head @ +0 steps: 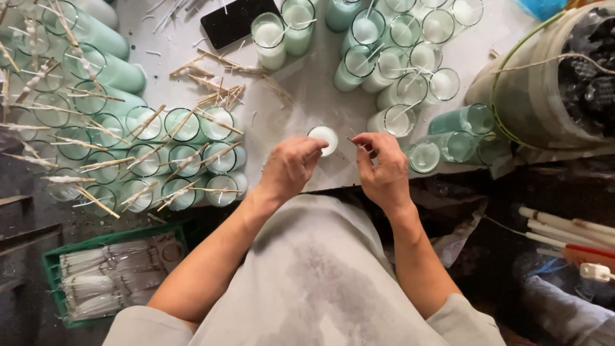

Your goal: The person inserts wooden sticks into the center of small teal candles placed in glass holders. They repeatedly pick up a candle, place a stick into the wax, and set the candle back down on the table.

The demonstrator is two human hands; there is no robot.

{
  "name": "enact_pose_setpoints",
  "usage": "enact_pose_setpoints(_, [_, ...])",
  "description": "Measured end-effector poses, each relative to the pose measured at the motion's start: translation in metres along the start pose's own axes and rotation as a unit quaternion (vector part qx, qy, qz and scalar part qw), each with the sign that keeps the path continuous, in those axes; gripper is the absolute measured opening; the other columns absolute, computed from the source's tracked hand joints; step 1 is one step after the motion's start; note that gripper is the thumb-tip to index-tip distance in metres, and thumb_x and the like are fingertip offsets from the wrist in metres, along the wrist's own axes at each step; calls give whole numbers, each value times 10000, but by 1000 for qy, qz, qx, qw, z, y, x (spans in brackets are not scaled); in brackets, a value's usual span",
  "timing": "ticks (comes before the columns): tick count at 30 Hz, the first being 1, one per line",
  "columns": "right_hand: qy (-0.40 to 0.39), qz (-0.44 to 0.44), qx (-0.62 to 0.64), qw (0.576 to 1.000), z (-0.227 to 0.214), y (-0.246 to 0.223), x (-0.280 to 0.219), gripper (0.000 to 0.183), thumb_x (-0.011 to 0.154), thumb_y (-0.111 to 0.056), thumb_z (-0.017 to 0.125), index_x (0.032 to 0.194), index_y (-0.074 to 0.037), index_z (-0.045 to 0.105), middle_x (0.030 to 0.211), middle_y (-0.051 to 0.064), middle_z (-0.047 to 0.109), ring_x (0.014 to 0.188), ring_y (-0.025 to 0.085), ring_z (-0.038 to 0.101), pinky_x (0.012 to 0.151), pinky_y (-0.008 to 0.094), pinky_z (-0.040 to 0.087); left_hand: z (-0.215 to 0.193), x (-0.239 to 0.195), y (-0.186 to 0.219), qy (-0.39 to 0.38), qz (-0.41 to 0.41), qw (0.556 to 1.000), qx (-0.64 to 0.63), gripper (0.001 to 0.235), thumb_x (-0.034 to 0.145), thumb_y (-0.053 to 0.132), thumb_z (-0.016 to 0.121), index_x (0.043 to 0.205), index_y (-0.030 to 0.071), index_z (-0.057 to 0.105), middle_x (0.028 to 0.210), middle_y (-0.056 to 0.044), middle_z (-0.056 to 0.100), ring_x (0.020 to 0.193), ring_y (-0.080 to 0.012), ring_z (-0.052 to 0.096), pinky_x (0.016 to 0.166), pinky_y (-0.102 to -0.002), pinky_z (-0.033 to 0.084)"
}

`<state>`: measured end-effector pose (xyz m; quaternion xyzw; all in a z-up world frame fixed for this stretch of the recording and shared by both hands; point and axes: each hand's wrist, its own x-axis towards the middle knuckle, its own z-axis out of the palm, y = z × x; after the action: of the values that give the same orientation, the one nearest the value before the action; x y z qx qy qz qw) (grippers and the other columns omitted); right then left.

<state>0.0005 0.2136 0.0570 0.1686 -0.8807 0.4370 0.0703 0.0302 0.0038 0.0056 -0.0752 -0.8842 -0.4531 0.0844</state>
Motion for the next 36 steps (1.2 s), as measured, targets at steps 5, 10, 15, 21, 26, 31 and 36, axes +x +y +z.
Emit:
enact_pose_setpoints(5, [-44, -75, -68, 994, 16, -1, -1, 165, 915, -39, 644, 1041, -120, 714, 984, 86, 650, 912, 301, 643, 752, 424, 593, -14, 7, -1, 26, -13, 1000, -13, 206, 903, 104, 754, 1104, 152, 760, 771, -57, 736, 767, -258, 723, 766, -384, 581])
enact_pose_setpoints(10, [-46, -161, -168, 971, 60, 10, 9, 222, 845, -4, 620, 1001, -155, 667, 930, 42, 579, 839, 266, 598, 742, 377, 539, -34, 23, 2, 11, -67, 997, -27, 287, 924, 116, 730, 1201, 180, 699, 802, -45, 752, 781, -244, 730, 764, -372, 596])
enact_pose_setpoints(15, [-66, -167, -201, 963, 79, 19, 8, 229, 815, -16, 643, 1004, -143, 660, 927, 58, 566, 857, 292, 584, 747, 399, 513, -40, 33, 9, -39, -94, 992, -72, 382, 947, 74, 629, 1317, 170, 608, 844, -92, 760, 831, -313, 745, 793, -471, 600])
enact_pose_setpoints(21, [-52, -102, -139, 984, 90, 31, 6, 107, 886, -161, 743, 977, -153, 686, 931, 32, 619, 831, 255, 629, 753, 359, 539, -36, 37, 5, -161, -113, 980, -19, 484, 904, 54, 480, 1363, 208, 471, 954, -122, 768, 976, -401, 722, 922, -551, 555])
enact_pose_setpoints(26, [-85, -5, -49, 995, 72, 27, 19, 50, 916, -195, 768, 893, -175, 728, 761, 25, 682, 720, 251, 695, 686, 350, 560, -37, 39, 8, -179, -108, 978, -2, 541, 858, 25, 522, 1360, 196, 416, 953, -110, 771, 965, -388, 733, 909, -534, 561])
enact_pose_setpoints(31, [-120, 61, 22, 991, 48, 11, 25, 78, 940, -175, 752, 914, -117, 706, 783, 68, 737, 690, 251, 708, 643, 354, 545, -24, 39, 0, -146, -91, 985, 21, 458, 879, 92, 664, 1282, 169, 461, 883, -85, 769, 895, -330, 747, 850, -501, 573])
enact_pose_setpoints(36, [-125, 61, 89, 986, 38, -5, 15, 136, 945, -121, 770, 943, -28, 670, 937, 154, 769, 785, 301, 756, 714, 372, 602, -17, 39, -3, -96, -91, 991, 37, 349, 843, 101, 753, 1101, 142, 521, 772, -42, 748, 794, -313, 731, 773, -488, 567])
